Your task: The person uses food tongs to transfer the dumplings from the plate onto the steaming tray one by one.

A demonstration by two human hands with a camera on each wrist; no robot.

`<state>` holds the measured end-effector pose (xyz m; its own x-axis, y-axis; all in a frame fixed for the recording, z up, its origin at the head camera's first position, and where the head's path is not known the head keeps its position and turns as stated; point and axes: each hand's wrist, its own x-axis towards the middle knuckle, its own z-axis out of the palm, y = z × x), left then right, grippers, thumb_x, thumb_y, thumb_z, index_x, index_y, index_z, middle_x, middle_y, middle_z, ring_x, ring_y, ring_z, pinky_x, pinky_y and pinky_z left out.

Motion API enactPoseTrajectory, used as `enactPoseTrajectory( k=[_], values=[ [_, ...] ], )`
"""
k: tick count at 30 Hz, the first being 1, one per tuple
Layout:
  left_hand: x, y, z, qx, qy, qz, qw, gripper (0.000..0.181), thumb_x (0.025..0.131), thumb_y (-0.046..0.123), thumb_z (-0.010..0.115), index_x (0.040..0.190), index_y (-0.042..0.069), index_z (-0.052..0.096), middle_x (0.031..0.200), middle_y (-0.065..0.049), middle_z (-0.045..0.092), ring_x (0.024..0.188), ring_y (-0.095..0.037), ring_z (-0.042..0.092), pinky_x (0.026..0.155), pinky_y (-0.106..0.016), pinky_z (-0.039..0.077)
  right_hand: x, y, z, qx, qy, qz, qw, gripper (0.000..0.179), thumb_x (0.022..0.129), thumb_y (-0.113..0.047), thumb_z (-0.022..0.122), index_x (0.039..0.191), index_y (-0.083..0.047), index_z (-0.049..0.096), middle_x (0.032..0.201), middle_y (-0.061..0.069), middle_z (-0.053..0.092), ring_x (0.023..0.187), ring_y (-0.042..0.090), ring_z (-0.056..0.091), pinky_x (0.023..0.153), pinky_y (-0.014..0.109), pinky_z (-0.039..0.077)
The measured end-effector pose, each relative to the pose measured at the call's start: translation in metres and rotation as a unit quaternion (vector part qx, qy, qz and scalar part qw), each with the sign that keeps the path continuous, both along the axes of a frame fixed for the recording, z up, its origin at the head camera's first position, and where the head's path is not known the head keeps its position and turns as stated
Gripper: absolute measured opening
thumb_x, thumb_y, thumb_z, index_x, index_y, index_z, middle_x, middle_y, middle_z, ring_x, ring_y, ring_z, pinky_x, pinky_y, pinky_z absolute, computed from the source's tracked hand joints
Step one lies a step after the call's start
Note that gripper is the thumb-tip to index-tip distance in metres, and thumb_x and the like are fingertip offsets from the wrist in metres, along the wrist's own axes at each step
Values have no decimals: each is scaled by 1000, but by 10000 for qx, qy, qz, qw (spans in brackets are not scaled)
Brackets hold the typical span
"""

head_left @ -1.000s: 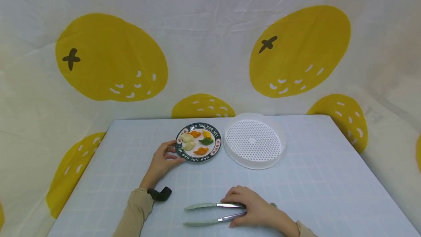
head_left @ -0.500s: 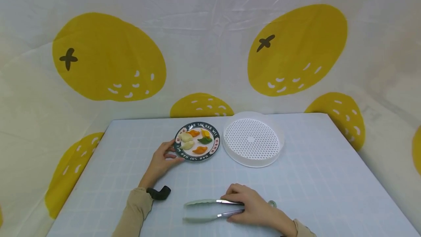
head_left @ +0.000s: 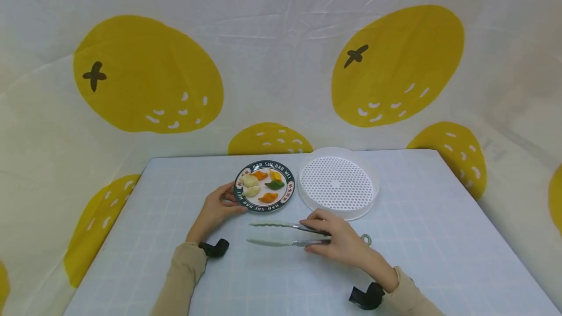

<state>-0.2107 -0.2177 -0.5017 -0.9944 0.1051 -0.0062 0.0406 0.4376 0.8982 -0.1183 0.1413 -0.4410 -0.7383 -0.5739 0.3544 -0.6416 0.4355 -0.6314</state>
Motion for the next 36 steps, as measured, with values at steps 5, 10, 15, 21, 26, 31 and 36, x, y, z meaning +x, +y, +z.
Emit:
enactPoseTrajectory(
  k=[5, 10, 15, 21, 26, 31, 36],
  values=[
    [-3, 0, 0, 34, 51, -17, 10000, 98, 65, 27, 95, 147, 10, 45, 113, -10, 60, 98, -23, 59, 86, -26, 58, -17, -2, 20, -97, 208, -506, 9985, 50, 73, -10, 89, 120, -8, 72, 109, -3, 63, 88, 14, 58, 69, 25, 55],
    [-2, 2, -7, 306, 96, 31, 9995, 103, 63, 31, 95, 149, 10, 43, 117, -9, 58, 102, -23, 59, 90, -24, 57, -34, -2, 36, -98, 217, -924, 9954, 49, 72, -5, 88, 118, -6, 72, 106, -2, 65, 86, 17, 60, 67, 26, 56],
    [0, 3, -8, 381, 98, 92, 9992, 107, 61, 35, 96, 150, 11, 42, 118, -7, 55, 104, -23, 58, 91, -23, 56, -50, 0, 45, 69, 407, -1150, 9925, 49, 71, -6, 89, 117, -5, 72, 104, 0, 66, 84, 19, 60, 65, 28, 53],
    [0, 4, -9, 291, 91, 87, 9995, 106, 62, 36, 95, 151, 12, 41, 120, -6, 54, 105, -22, 57, 91, -22, 56, -64, 2, 50, 542, 212, -1358, 9890, 49, 74, -10, 88, 120, -6, 71, 107, 3, 66, 85, 19, 59, 67, 30, 52],
    [1, 4, -9, 253, 114, 53, 9996, 105, 64, 36, 94, 151, 12, 40, 122, -6, 54, 106, -22, 57, 93, -24, 56, -72, -1, 46, 1064, 196, -1448, 9835, 47, 75, -12, 87, 119, -9, 73, 106, 1, 66, 88, 18, 60, 69, 31, 54],
    [1, 4, -9, 333, 197, -9, 9992, 103, 65, 31, 94, 151, 10, 41, 122, -7, 54, 106, -23, 56, 93, -24, 56, -73, -6, 39, 1474, 222, -1423, 9785, 46, 73, -14, 88, 116, -9, 74, 104, -1, 66, 86, 18, 62, 66, 31, 54],
    [0, 4, -10, 346, 322, -3, 9989, 106, 66, 26, 94, 153, 8, 36, 123, -11, 53, 104, -23, 57, 92, -25, 56, -72, -12, 36, 1822, 328, -1531, 9707, 45, 72, -16, 89, 114, -11, 75, 101, -2, 66, 82, 16, 61, 59, 28, 51]
  ],
)
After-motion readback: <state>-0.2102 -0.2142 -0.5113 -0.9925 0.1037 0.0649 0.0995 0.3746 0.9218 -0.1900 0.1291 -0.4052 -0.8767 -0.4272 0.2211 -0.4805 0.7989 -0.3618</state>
